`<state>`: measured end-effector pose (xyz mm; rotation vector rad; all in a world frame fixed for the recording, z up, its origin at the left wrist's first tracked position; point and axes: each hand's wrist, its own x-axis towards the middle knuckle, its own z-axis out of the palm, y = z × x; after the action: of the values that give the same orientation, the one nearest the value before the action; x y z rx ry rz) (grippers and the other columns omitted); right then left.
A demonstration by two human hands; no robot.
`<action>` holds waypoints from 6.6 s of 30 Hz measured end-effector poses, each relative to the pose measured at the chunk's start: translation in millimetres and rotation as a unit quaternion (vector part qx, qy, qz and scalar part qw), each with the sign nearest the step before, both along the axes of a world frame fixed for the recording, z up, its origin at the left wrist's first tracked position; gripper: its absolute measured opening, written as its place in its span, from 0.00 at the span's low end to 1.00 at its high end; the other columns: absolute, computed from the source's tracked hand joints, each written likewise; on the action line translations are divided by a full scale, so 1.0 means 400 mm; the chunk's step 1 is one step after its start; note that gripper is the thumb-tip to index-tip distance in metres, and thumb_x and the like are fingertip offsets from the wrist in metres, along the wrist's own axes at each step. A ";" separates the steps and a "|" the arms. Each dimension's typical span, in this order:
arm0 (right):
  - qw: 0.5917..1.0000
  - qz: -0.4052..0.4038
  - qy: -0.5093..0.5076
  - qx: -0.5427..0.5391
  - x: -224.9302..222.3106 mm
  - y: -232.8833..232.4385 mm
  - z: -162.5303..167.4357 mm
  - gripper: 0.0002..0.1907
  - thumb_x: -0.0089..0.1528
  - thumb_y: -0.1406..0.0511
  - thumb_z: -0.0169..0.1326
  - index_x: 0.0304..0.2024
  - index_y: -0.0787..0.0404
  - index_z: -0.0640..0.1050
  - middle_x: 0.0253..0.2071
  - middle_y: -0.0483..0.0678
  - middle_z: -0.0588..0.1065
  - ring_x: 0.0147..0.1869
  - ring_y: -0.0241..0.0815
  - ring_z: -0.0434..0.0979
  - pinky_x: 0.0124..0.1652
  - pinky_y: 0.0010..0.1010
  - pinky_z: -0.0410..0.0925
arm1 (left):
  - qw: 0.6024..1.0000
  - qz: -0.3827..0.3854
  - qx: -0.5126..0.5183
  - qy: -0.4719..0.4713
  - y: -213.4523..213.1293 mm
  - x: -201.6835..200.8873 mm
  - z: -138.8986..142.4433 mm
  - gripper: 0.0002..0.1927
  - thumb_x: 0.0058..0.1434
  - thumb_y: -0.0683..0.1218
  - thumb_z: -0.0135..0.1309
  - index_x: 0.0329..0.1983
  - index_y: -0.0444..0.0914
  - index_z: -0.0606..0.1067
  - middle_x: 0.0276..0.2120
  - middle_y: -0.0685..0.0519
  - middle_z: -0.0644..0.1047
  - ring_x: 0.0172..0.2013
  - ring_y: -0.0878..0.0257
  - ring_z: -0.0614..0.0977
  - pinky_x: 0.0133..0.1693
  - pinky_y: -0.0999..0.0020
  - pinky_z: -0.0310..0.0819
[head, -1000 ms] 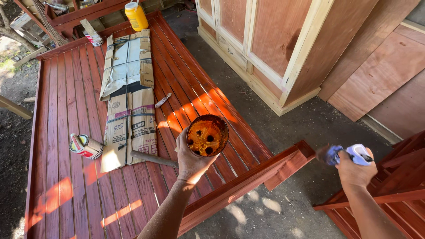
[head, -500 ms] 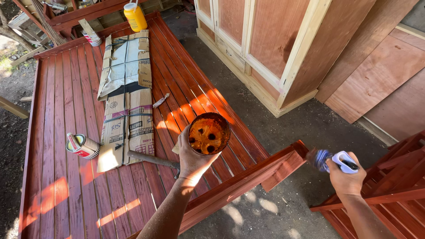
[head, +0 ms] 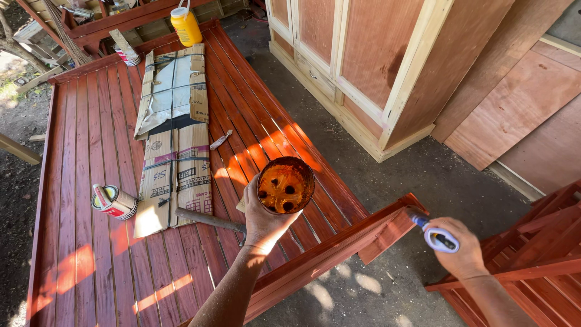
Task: The person applies reddish-brown wood stain to a slatted wooden furniture frame, wiping the liquid onto the rails and legs by hand with a cloth while holding a stain container in the other hand. They later pour additional stain or thinner from a bottle into the container and continue wiping the wood surfaces.
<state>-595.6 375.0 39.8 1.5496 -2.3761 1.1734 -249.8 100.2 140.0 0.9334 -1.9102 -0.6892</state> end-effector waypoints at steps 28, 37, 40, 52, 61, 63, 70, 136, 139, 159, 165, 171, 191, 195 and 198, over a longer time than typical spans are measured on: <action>0.999 0.001 0.028 0.017 0.009 -0.026 -0.059 0.22 0.45 0.75 0.66 0.40 0.51 0.79 0.52 0.43 0.78 0.56 0.46 0.77 0.54 0.35 0.73 | 0.999 -0.001 0.008 0.033 0.020 -0.017 0.007 0.54 0.39 0.55 0.78 0.66 0.36 0.62 0.59 0.44 0.67 0.62 0.51 0.69 0.64 0.55 0.67; 0.998 -0.030 0.052 -0.006 -0.020 0.023 -0.005 0.16 0.51 0.71 0.63 0.40 0.50 0.79 0.46 0.42 0.79 0.52 0.45 0.79 0.52 0.36 0.73 | 0.999 0.021 0.027 0.024 0.022 0.029 0.016 0.55 0.38 0.54 0.77 0.66 0.38 0.61 0.60 0.44 0.65 0.63 0.50 0.66 0.65 0.49 0.59; 0.994 -0.083 0.072 0.020 -0.056 -0.042 0.021 0.14 0.56 0.71 0.62 0.44 0.51 0.79 0.48 0.43 0.79 0.54 0.47 0.78 0.53 0.39 0.73 | 0.999 0.024 0.010 0.025 0.027 0.031 0.013 0.54 0.40 0.56 0.77 0.66 0.38 0.61 0.59 0.45 0.66 0.63 0.50 0.67 0.65 0.50 0.60; 0.998 -0.020 0.049 0.016 -0.004 0.020 -0.012 0.16 0.48 0.72 0.66 0.37 0.54 0.80 0.44 0.44 0.81 0.49 0.43 0.81 0.51 0.33 0.75 | 0.997 0.026 0.039 0.061 0.037 0.068 0.004 0.53 0.39 0.51 0.77 0.66 0.38 0.62 0.59 0.44 0.65 0.61 0.51 0.69 0.63 0.55 0.68; 0.978 -0.102 -0.169 -0.064 0.020 -0.144 0.038 0.11 0.61 0.68 0.65 0.44 0.61 0.78 0.38 0.45 0.78 0.42 0.33 0.77 0.43 0.27 0.70 | 0.997 0.073 -0.001 0.033 0.062 0.178 0.008 0.54 0.36 0.51 0.78 0.65 0.37 0.62 0.58 0.44 0.67 0.60 0.50 0.71 0.62 0.56 0.69; 0.961 -0.143 -0.235 -0.013 0.061 -0.181 0.031 0.11 0.60 0.67 0.65 0.44 0.61 0.80 0.37 0.47 0.80 0.40 0.35 0.79 0.41 0.30 0.71 | 0.995 0.092 -0.012 0.026 0.059 0.216 0.014 0.54 0.35 0.51 0.79 0.64 0.37 0.62 0.58 0.44 0.67 0.60 0.49 0.71 0.62 0.56 0.69; 0.982 -0.096 -0.154 -0.055 0.261 -0.198 0.046 0.16 0.57 0.65 0.68 0.46 0.60 0.80 0.41 0.48 0.81 0.44 0.37 0.80 0.46 0.30 0.71 | 0.990 0.128 -0.025 0.044 0.078 0.401 0.020 0.57 0.33 0.51 0.79 0.65 0.37 0.61 0.58 0.44 0.67 0.60 0.49 0.71 0.62 0.57 0.70; 0.785 0.532 -0.314 -0.043 1.263 -0.356 0.488 0.13 0.56 0.72 0.66 0.41 0.58 0.78 0.43 0.45 0.82 0.50 0.39 0.82 0.50 0.32 0.76 | 0.953 0.290 -0.076 -0.049 0.337 1.102 -0.053 0.53 0.39 0.52 0.75 0.66 0.36 0.61 0.59 0.42 0.68 0.61 0.44 0.69 0.61 0.50 0.68; 0.781 0.459 -0.420 -0.052 1.207 -0.390 0.440 0.13 0.57 0.72 0.66 0.42 0.59 0.78 0.40 0.46 0.81 0.45 0.38 0.81 0.45 0.30 0.76 | 0.938 0.321 -0.112 -0.063 0.362 1.163 -0.089 0.55 0.38 0.53 0.77 0.66 0.36 0.59 0.58 0.42 0.67 0.60 0.45 0.69 0.60 0.48 0.65; 0.877 0.284 -0.388 0.011 1.524 -0.490 0.125 0.14 0.55 0.70 0.67 0.43 0.64 0.80 0.42 0.48 0.80 0.45 0.39 0.80 0.43 0.32 0.76 | 0.908 0.418 -0.010 0.011 0.443 1.276 -0.097 0.55 0.35 0.49 0.77 0.65 0.38 0.60 0.57 0.44 0.68 0.59 0.48 0.71 0.60 0.54 0.70; 0.851 0.256 -0.457 0.034 1.388 -0.495 0.080 0.19 0.55 0.72 0.65 0.47 0.61 0.76 0.43 0.45 0.78 0.46 0.39 0.81 0.48 0.30 0.76 | 0.908 0.418 0.023 0.003 0.438 1.265 -0.092 0.55 0.35 0.49 0.77 0.66 0.39 0.59 0.58 0.44 0.65 0.59 0.48 0.70 0.60 0.53 0.70; 0.815 0.261 -0.516 -0.046 1.249 -0.432 0.079 0.14 0.58 0.76 0.63 0.46 0.70 0.76 0.42 0.51 0.79 0.43 0.43 0.80 0.45 0.39 0.74 | 0.925 0.379 0.001 0.002 0.411 1.227 -0.096 0.57 0.34 0.48 0.76 0.66 0.39 0.58 0.58 0.44 0.65 0.59 0.48 0.69 0.61 0.54 0.70; 0.860 0.493 0.094 -0.089 1.297 -0.216 0.111 0.22 0.48 0.66 0.68 0.45 0.51 0.79 0.54 0.56 0.72 0.54 0.55 0.77 0.49 0.36 0.76 | 0.946 0.321 -0.049 0.023 0.376 1.147 -0.083 0.50 0.41 0.57 0.72 0.65 0.38 0.61 0.58 0.45 0.67 0.60 0.49 0.70 0.61 0.53 0.69; 0.865 0.485 0.115 -0.054 1.262 -0.163 0.069 0.25 0.47 0.65 0.69 0.46 0.45 0.78 0.58 0.51 0.71 0.57 0.56 0.77 0.52 0.38 0.76 | 0.943 0.331 -0.030 0.004 0.379 1.153 -0.068 0.51 0.40 0.54 0.73 0.65 0.38 0.60 0.58 0.44 0.66 0.60 0.48 0.68 0.61 0.53 0.66; 0.887 0.449 0.092 -0.063 1.225 -0.154 0.059 0.21 0.51 0.66 0.68 0.46 0.47 0.77 0.56 0.49 0.72 0.56 0.50 0.79 0.50 0.35 0.79 | 0.940 0.339 -0.027 -0.010 0.379 1.159 -0.063 0.52 0.40 0.54 0.74 0.65 0.38 0.60 0.57 0.44 0.66 0.60 0.48 0.68 0.61 0.53 0.67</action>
<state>-105.5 313.3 63.6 2.6629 -1.3900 1.1489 213.8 251.6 114.9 1.4573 -1.4634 -0.2105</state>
